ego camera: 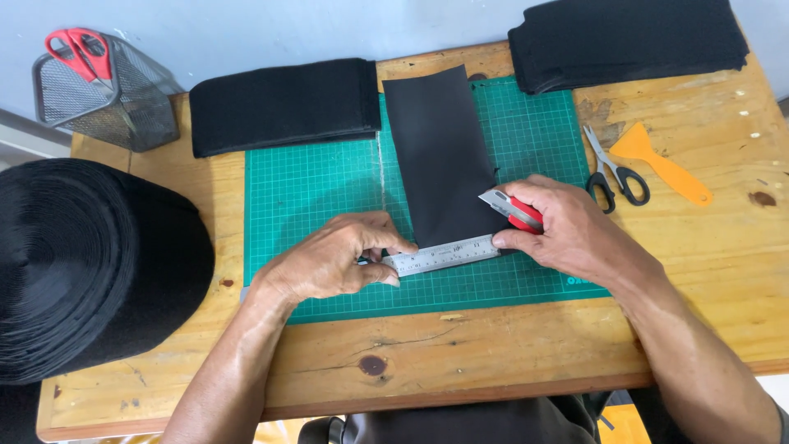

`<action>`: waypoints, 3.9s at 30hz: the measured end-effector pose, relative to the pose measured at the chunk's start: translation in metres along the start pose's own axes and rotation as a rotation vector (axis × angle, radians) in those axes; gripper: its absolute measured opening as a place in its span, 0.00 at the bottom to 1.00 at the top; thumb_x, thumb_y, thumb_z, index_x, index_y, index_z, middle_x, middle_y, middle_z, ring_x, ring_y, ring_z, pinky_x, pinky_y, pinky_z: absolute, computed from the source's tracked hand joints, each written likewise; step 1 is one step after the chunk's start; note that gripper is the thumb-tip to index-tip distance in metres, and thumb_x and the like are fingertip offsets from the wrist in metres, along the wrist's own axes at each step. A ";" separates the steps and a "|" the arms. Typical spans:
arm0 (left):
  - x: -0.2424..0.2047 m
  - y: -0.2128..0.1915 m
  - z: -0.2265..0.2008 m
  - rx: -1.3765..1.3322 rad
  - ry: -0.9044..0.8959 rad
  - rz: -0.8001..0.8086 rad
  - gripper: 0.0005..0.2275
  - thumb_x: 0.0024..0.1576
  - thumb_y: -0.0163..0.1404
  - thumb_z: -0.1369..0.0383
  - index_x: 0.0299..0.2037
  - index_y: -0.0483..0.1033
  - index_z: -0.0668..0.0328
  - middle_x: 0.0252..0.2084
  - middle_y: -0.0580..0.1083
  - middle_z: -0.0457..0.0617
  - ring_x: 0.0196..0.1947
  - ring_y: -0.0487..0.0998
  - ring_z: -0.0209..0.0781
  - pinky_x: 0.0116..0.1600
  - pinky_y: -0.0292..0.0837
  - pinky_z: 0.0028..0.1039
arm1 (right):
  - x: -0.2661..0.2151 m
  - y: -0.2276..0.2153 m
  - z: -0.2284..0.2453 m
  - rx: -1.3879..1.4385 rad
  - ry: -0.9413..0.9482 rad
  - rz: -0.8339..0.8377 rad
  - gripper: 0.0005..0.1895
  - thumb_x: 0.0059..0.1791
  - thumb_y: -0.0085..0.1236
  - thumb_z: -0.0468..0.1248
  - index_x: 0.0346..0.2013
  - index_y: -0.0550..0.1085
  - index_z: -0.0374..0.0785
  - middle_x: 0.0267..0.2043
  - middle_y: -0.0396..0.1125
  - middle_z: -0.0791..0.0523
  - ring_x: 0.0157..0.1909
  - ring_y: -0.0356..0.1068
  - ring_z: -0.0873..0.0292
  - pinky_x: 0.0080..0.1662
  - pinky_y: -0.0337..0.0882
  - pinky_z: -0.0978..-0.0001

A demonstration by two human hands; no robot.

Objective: Measuring and cutting strips of black material from a roll using a ruler and utility knife on a cutting mat.

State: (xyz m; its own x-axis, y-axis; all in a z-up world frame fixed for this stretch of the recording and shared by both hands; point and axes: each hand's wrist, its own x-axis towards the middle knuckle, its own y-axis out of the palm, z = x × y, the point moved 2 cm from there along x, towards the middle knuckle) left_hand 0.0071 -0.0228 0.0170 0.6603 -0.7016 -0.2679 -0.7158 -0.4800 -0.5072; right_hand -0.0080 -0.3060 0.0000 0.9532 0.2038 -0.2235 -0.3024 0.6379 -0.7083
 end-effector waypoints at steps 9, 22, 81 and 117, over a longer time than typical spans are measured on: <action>0.000 0.000 0.000 -0.006 -0.003 -0.006 0.16 0.50 0.62 0.78 0.50 0.84 0.61 0.37 0.76 0.56 0.36 0.75 0.47 0.44 0.81 0.38 | 0.001 0.001 -0.003 -0.019 -0.006 0.002 0.23 0.41 0.73 0.39 0.49 0.79 0.39 0.38 0.72 0.50 0.40 0.71 0.48 0.40 0.69 0.58; 0.001 -0.001 0.000 0.011 0.022 -0.011 0.15 0.50 0.62 0.79 0.48 0.85 0.61 0.35 0.76 0.56 0.35 0.75 0.46 0.43 0.80 0.37 | 0.001 0.002 -0.006 -0.011 0.019 0.001 0.23 0.42 0.73 0.40 0.51 0.79 0.43 0.37 0.71 0.51 0.40 0.70 0.50 0.41 0.69 0.60; 0.003 0.001 0.007 -0.001 0.029 -0.036 0.16 0.49 0.63 0.77 0.49 0.86 0.57 0.35 0.77 0.54 0.34 0.77 0.47 0.43 0.78 0.37 | 0.001 0.001 -0.002 -0.019 0.026 0.023 0.22 0.42 0.72 0.41 0.50 0.78 0.44 0.42 0.72 0.50 0.46 0.72 0.46 0.47 0.71 0.56; 0.004 0.000 0.003 0.019 0.038 -0.020 0.11 0.49 0.64 0.75 0.42 0.86 0.60 0.34 0.77 0.56 0.33 0.79 0.48 0.41 0.81 0.39 | 0.002 0.003 -0.005 -0.017 -0.040 -0.047 0.23 0.40 0.74 0.43 0.47 0.78 0.44 0.37 0.70 0.50 0.41 0.72 0.45 0.43 0.71 0.57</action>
State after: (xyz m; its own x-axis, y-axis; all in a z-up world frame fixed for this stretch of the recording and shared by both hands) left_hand 0.0110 -0.0242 0.0134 0.6650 -0.7119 -0.2259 -0.6977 -0.4843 -0.5279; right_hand -0.0075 -0.3073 -0.0062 0.9654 0.2039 -0.1629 -0.2570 0.6346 -0.7289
